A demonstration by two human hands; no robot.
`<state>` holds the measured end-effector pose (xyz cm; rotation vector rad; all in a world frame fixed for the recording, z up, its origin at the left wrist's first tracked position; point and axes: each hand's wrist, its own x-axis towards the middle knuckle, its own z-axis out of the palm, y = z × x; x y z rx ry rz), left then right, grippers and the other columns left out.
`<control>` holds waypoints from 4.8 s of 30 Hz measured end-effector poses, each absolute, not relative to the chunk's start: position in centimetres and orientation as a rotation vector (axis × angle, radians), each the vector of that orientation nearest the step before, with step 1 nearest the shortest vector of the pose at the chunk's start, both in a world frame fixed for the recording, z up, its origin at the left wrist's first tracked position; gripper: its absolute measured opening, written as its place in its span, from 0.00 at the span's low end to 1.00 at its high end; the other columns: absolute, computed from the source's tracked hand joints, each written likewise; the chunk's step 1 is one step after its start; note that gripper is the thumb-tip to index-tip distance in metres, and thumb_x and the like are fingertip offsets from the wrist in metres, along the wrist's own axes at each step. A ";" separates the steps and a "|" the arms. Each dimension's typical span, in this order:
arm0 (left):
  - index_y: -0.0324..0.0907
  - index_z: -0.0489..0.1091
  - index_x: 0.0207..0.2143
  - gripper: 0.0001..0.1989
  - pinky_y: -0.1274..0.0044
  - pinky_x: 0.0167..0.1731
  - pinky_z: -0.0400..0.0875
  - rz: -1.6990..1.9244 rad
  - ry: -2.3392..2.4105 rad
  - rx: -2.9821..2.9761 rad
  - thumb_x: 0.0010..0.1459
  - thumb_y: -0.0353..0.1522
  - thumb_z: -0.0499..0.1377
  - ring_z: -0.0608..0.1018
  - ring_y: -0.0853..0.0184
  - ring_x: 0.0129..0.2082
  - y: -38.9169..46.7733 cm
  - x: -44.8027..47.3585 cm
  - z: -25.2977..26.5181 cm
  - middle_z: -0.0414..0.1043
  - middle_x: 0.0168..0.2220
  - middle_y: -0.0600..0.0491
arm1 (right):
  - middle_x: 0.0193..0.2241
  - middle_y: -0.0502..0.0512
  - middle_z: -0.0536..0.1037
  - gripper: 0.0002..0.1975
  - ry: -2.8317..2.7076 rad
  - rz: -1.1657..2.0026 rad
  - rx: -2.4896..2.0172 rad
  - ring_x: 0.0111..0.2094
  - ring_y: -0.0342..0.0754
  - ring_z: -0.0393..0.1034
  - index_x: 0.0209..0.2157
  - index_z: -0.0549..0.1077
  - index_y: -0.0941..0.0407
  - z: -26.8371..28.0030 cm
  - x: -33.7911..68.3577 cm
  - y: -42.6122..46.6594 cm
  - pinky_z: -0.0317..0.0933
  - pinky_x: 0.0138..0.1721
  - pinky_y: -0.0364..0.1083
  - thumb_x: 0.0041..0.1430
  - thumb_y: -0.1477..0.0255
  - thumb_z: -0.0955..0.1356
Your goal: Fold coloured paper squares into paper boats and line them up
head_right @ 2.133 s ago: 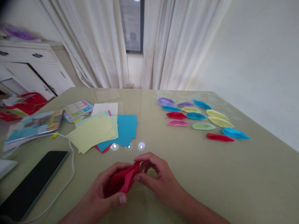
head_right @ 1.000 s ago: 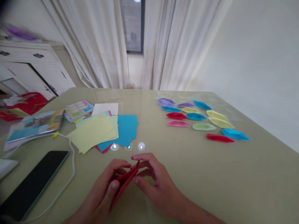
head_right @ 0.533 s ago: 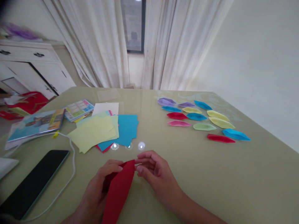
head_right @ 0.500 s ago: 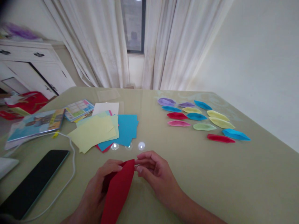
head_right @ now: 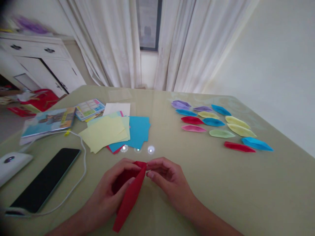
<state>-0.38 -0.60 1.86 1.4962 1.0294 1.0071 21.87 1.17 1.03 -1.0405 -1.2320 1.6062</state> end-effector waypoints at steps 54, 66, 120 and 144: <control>0.48 0.79 0.39 0.07 0.76 0.46 0.73 0.987 1.075 1.498 0.63 0.27 0.64 0.82 0.65 0.44 0.0 -0.2 1.2 0.81 0.43 0.55 | 0.45 0.55 0.79 0.19 -1.651 1.564 -0.955 0.42 0.49 0.74 0.47 0.80 0.53 1.6 22.2 0.5 0.69 0.45 0.47 0.58 0.62 0.81; 0.47 0.77 0.51 0.13 0.72 0.45 0.77 0.901 1.053 1.314 0.69 0.42 0.63 0.83 0.59 0.46 -0.5 -0.8 0.8 0.82 0.50 0.49 | 0.40 0.54 0.81 0.12 -1.581 1.378 -1.015 0.39 0.48 0.76 0.44 0.80 0.54 1.3 22.3 0.7 0.72 0.43 0.47 0.61 0.67 0.79; 0.46 0.72 0.37 0.10 0.79 0.31 0.74 1.040 1.293 1.410 0.64 0.41 0.66 0.80 0.65 0.31 -0.9 -0.9 0.6 0.79 0.32 0.57 | 0.33 0.50 0.82 0.10 -1.394 1.369 -1.005 0.35 0.44 0.77 0.44 0.78 0.52 0.6 22.3 0.6 0.70 0.39 0.40 0.64 0.69 0.78; 0.58 0.81 0.51 0.11 0.77 0.48 0.77 0.962 1.023 1.610 0.70 0.35 0.64 0.81 0.64 0.51 -0.2 -1.3 0.4 0.78 0.53 0.54 | 0.38 0.52 0.85 0.09 -1.340 1.357 -0.850 0.39 0.43 0.79 0.42 0.84 0.51 0.6 22.4 1.1 0.73 0.43 0.38 0.60 0.74 0.80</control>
